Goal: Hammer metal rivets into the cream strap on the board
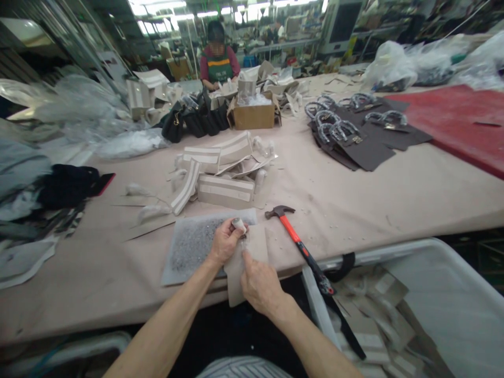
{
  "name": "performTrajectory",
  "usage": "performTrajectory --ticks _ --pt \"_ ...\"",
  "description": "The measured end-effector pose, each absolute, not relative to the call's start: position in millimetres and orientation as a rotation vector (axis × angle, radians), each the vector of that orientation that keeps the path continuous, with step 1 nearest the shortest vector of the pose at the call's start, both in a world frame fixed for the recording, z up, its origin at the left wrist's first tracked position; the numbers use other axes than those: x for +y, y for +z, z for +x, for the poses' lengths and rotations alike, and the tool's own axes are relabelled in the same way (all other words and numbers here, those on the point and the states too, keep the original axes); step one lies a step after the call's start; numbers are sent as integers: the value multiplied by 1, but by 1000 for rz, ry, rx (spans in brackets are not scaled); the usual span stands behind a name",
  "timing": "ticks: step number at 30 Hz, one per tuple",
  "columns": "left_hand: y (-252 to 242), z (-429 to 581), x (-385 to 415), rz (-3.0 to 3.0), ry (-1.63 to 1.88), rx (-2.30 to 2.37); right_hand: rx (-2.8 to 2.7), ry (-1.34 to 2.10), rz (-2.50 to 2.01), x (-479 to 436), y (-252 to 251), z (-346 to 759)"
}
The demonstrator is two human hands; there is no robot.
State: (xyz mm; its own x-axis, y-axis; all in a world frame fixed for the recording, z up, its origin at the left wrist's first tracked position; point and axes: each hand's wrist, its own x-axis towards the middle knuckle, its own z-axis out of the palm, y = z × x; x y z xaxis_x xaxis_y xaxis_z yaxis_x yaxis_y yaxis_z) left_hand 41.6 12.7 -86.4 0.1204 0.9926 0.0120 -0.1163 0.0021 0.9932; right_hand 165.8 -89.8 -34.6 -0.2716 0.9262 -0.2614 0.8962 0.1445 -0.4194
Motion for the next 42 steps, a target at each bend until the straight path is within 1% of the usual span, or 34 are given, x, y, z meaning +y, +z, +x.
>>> performTrajectory --ticks 7,9,13,15,16,18,20,22,24,26,28,31,33,36,38,40,42 --pt "-82 41 11 1375 1158 1097 -1967 891 -1678 -96 -33 186" --pt "-80 41 10 1487 1145 1122 -1836 734 -1719 -92 -34 208" --pt "-80 40 8 1707 1108 1167 -1826 216 -2091 -77 -44 259" --pt "-81 40 8 1762 1112 1175 -1904 189 -2249 -69 -49 277" --pt "-82 40 7 1774 1119 1175 -1891 280 -2283 -65 -50 283" --pt "-82 40 6 1767 1132 1164 -1747 580 -2268 -57 -48 288" --pt "-82 40 6 1740 1132 1136 -1571 895 -2170 -49 -42 286" --pt "-80 40 5 1720 1126 1112 -1495 1129 -2070 -43 -31 279" --pt "-79 39 4 1722 1125 1110 -1467 1260 -1999 -41 -17 269" --pt "-80 39 4 1751 1123 1119 -1400 1296 -1945 -45 0 259" --pt "-81 38 4 1783 1121 1124 -1405 1111 -1895 -54 19 250" --pt "-84 38 3 1792 1117 1128 -1586 551 -1836 -70 40 243" --pt "-86 39 3 1782 1114 1133 -1786 317 -1853 -78 44 242" --pt "-85 40 2 1769 1080 1165 -2129 295 -1934 -83 47 245" --pt "-84 40 2 1770 1063 1173 -2212 252 -1917 -81 57 247" --pt "-82 39 1 1773 1070 1148 -2076 126 -1817 -79 76 246" --pt "-81 38 0 1783 1079 1135 -1785 -7 -1713 -79 91 244"
